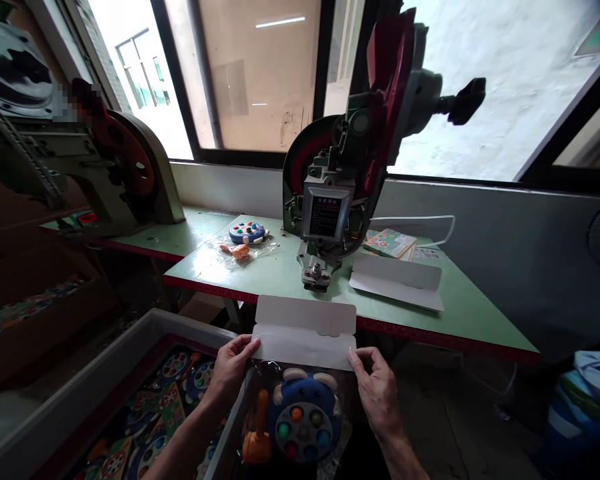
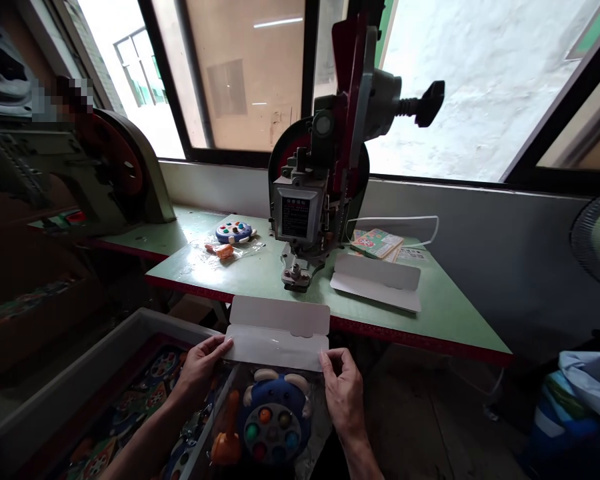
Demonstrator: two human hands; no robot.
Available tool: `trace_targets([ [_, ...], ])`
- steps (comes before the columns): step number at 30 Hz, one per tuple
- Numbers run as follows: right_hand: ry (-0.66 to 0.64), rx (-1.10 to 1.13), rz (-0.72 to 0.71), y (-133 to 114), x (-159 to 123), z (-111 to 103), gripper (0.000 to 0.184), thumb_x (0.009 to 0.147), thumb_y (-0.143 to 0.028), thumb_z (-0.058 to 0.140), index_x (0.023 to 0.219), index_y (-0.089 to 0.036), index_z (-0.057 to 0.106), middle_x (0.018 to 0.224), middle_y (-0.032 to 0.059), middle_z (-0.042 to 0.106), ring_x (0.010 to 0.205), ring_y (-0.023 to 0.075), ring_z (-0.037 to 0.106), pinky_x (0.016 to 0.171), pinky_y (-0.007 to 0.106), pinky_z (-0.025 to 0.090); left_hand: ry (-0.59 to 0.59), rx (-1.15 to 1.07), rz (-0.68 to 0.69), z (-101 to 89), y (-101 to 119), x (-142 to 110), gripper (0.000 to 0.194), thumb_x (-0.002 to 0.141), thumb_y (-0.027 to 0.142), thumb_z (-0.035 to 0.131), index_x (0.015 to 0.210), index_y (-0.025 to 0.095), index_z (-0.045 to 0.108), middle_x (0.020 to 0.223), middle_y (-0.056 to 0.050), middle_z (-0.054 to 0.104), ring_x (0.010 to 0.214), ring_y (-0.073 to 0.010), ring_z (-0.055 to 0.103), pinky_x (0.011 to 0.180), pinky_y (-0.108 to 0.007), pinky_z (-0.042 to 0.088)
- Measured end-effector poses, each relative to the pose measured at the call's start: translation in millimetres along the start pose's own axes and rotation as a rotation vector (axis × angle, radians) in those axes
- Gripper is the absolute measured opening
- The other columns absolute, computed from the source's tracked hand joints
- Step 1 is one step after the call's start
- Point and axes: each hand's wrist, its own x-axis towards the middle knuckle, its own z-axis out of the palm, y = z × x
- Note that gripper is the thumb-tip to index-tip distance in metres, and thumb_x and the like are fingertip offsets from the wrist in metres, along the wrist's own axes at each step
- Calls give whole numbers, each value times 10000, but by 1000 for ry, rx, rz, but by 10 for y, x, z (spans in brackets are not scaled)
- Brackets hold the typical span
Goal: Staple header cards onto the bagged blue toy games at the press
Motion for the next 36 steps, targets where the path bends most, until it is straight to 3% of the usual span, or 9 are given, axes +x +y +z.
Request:
trace_targets([
  [5, -34, 278, 109, -33, 40, -9, 412, 797, -545, 767, 1022, -226, 636, 891, 36, 702, 847, 215, 666, 768, 320, 549, -184, 58, -71, -127, 139, 80, 381, 697, 470, 892, 762, 170, 665, 642, 39, 658, 541, -101, 554, 518, -193, 424],
  [10, -294, 555, 208, -156, 114, -90, 783, 775, -405, 802, 1472, -289, 465, 945, 21, 728, 824, 204, 691, 785, 343, 564, -369, 141, -67, -245, 305, 128, 358, 764, 429, 849, 984, 197, 688, 774, 15, 705, 648, -132, 612, 588, -201, 458],
  [13, -393, 618, 274, -115, 134, -121, 486, 763, -382, 814, 1215, -276, 670, 985, 31, 743, 782, 195, 683, 698, 301, 541, -332, 89, -63, -257, 240, 118, 538, 741, 404, 853, 1218, 237, 668, 812, -3, 745, 665, -168, 651, 601, -226, 473],
  [15, -397, 617, 278, -56, 133, -127, 250, 754, -408, 820, 897, -229, 721, 978, 37, 746, 807, 209, 687, 696, 302, 540, -299, 49, -36, -266, 147, 109, 429, 739, 386, 838, 1122, 225, 733, 820, -13, 752, 680, -175, 661, 608, -226, 470],
  [17, -387, 586, 279, -15, 126, -136, 258, 741, -437, 817, 735, -206, 704, 979, 42, 752, 877, 236, 698, 760, 327, 555, -274, 56, 6, -282, 61, 107, 231, 748, 362, 806, 902, 190, 792, 817, -26, 751, 709, -178, 662, 632, -226, 473],
  [20, -426, 576, 325, -23, 118, -172, 269, 751, -460, 781, 843, -207, 773, 983, 60, 774, 931, 262, 711, 833, 362, 565, -237, 132, 55, -307, -5, 116, 153, 755, 315, 741, 740, 175, 801, 786, -36, 743, 705, -188, 652, 644, -245, 483],
  [24, -458, 477, 276, -76, 117, -199, 350, 773, -474, 777, 981, -192, 780, 1022, 93, 784, 960, 288, 716, 847, 400, 576, -227, 201, 54, -326, 11, 128, 160, 736, 266, 686, 783, 189, 818, 831, -37, 771, 731, -212, 674, 660, -265, 503],
  [31, -229, 293, 75, 32, 60, -89, 359, 765, -497, 812, 963, -202, 761, 977, 80, 785, 934, 257, 711, 827, 353, 573, -253, 328, 96, -305, 137, 39, 295, 826, 374, 674, 976, 185, 843, 1036, -86, 801, 944, -283, 700, 771, -305, 538],
  [36, -63, 326, 98, 102, -8, -31, 357, 697, -509, 857, 813, -197, 729, 807, 50, 751, 793, 224, 691, 712, 319, 576, -251, 424, 210, -204, 176, -36, 374, 824, 437, 752, 1106, 197, 801, 918, -81, 798, 859, -260, 698, 715, -293, 518],
])
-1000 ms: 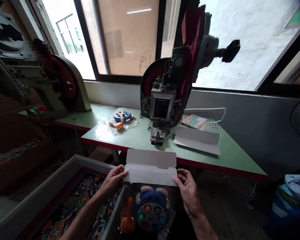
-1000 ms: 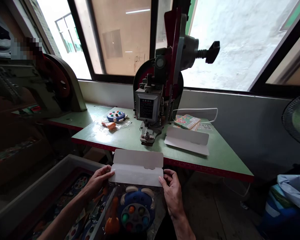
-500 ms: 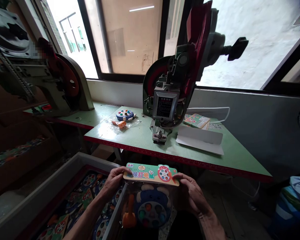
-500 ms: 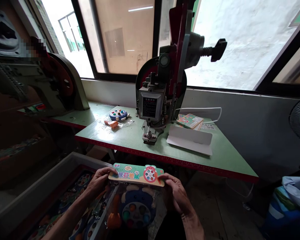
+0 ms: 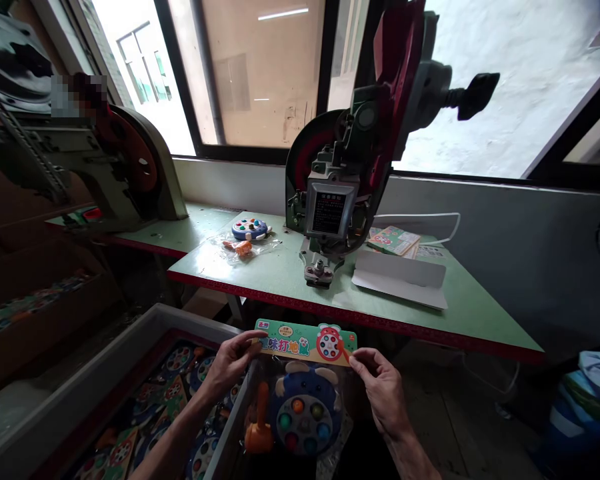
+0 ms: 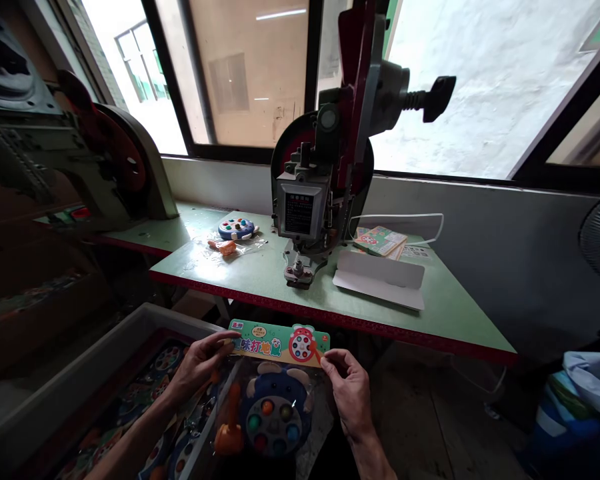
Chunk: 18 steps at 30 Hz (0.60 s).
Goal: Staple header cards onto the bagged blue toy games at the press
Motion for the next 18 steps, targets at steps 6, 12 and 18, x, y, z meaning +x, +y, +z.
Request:
trace_targets([
  [6, 52, 39, 15, 47, -22, 24, 349, 677, -495, 874, 802, -198, 740, 794, 36, 739, 758, 193, 664, 687, 293, 567, 14, -10, -3, 18, -28, 9, 376, 811, 448, 771, 1079, 185, 791, 821, -53, 768, 771, -226, 679, 668, -268, 493],
  [12, 140, 203, 76, -70, 135, -39, 350, 576, -415, 951, 768, -202, 750, 739, -1, 728, 682, 155, 659, 620, 254, 575, 19, 13, 46, 110, 124, 114, 296, 855, 435, 726, 1018, 190, 756, 662, 3, 688, 591, -164, 604, 567, -245, 436],
  [18, 201, 376, 65, -472, 706, -230, 412, 460, -313, 1009, 771, -206, 761, 736, -29, 738, 637, 119, 669, 580, 206, 593, 32, 6, 170, 443, 533, 700, 200, 848, 382, 719, 886, 191, 673, 618, 27, 672, 535, -126, 552, 519, -224, 371],
])
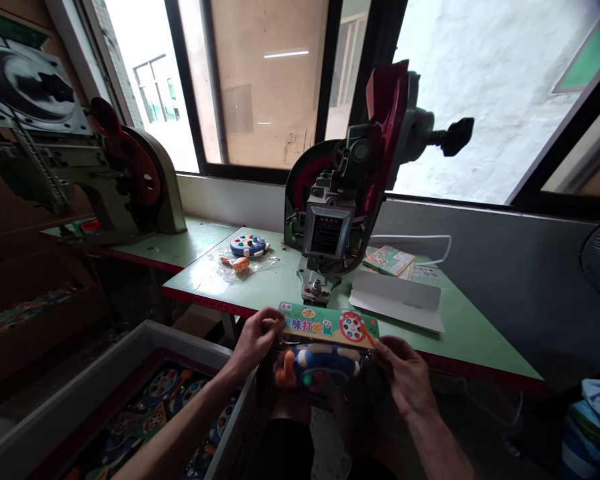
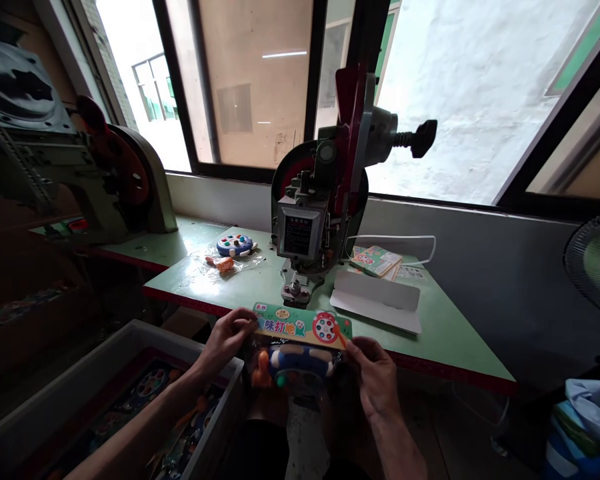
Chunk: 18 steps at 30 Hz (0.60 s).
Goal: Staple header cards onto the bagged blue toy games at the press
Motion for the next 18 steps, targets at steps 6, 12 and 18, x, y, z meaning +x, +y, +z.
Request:
trace_targets([
  [6, 56, -22, -70, -295, 643, 184, 514, 331, -325, 1034, 720, -171, 735, 671, -11, 715, 619, 151, 693, 567, 231, 620, -3, -181, 13, 351, 30, 902, 272, 807, 382, 729, 878, 217, 525, 534, 34, 653, 462, -141, 597, 489, -243, 464],
  [12, 81, -45, -115, -370, 973, 282, 577, 275, -385, 1034, 700, -151, 722, 626, -10, 702, 590, 141, 686, 554, 213, 607, 35, -200, -3, 510, -10, 1356, 253, 809, 303, 720, 850, 228, 482, 543, 41, 662, 412, -112, 573, 416, -195, 431],
  [18, 67, -67, -131, -407, 1022, 284, 587, 279, -393, 1031, 723, -157, 727, 651, -10, 709, 605, 156, 702, 536, 220, 589, 38, -226, -15, 538, -40, 1407, 292, 795, 322, 736, 847, 236, 462, 497, 38, 654, 389, -124, 573, 402, -195, 427],
])
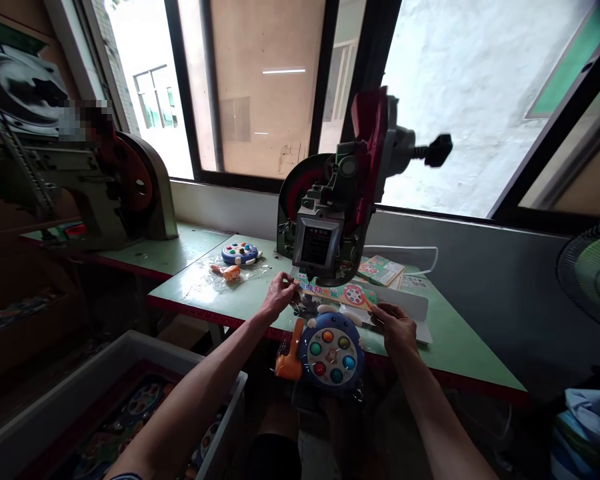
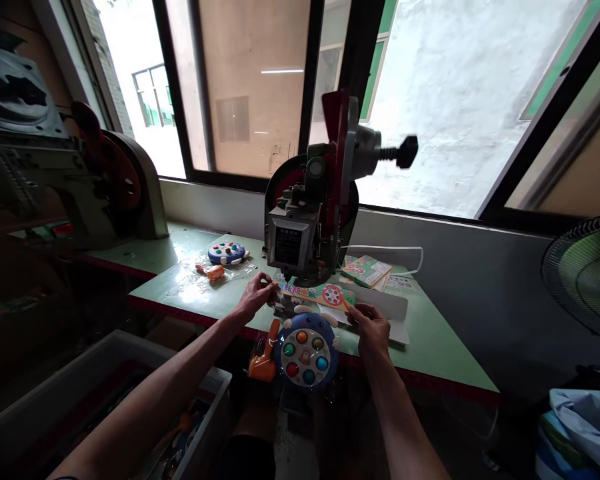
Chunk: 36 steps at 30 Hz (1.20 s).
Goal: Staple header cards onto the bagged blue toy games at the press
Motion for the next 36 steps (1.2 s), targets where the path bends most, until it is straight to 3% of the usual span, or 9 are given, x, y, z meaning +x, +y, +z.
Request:
trace_targets([
  [8, -20, -1, -2, -20, 18, 56, 598, 278, -418, 1022, 721, -167, 709, 643, -7, 710, 622, 171, 704, 574, 259, 598, -4, -31, 24, -42, 18, -5, 349, 770, 398, 758, 853, 237, 460, 537, 29, 668, 435, -137, 598, 445, -227, 453],
  [18, -170, 7, 17, 178, -98, 584, 509, 404, -428, 997, 744, -185, 705, 644, -6, 698, 590, 165, 662, 567, 304, 570, 60, 16, 46, -576, 265, -175, 378, 753, 404, 811, 846, 221, 493, 568, 34, 663, 494, -127, 584, 517, -252, 474],
  [28, -180, 7, 63, 202, -43, 584, 562, 408, -421, 999, 829, -211, 691, 726, -12, 736, 628, 167, 679, 605, 302, 580, 81, -55, 51, -553, 249, -210, 382, 741, 420, 804, 854, 228, 493, 584, 31, 658, 504, -150, 614, 501, -268, 497],
  [32, -245, 19, 85, 222, -201, 598, 570, 500, -525, 955, 918, -223, 712, 792, 15, 779, 729, 192, 723, 683, 302, 600, 146, -94, 96, -556, 189, -191, 400, 728, 431, 800, 847, 237, 471, 557, 44, 653, 474, -135, 598, 488, -248, 482],
  [36, -402, -56, 95, 348, -499, 664, 471, 612, -568, 894, 860, -184, 780, 829, 72, 800, 783, 223, 741, 694, 313, 596, 230, -113, 111, -706, 179, -227, 441, 688, 431, 825, 831, 234, 457, 558, 44, 666, 450, -122, 594, 475, -235, 475],
])
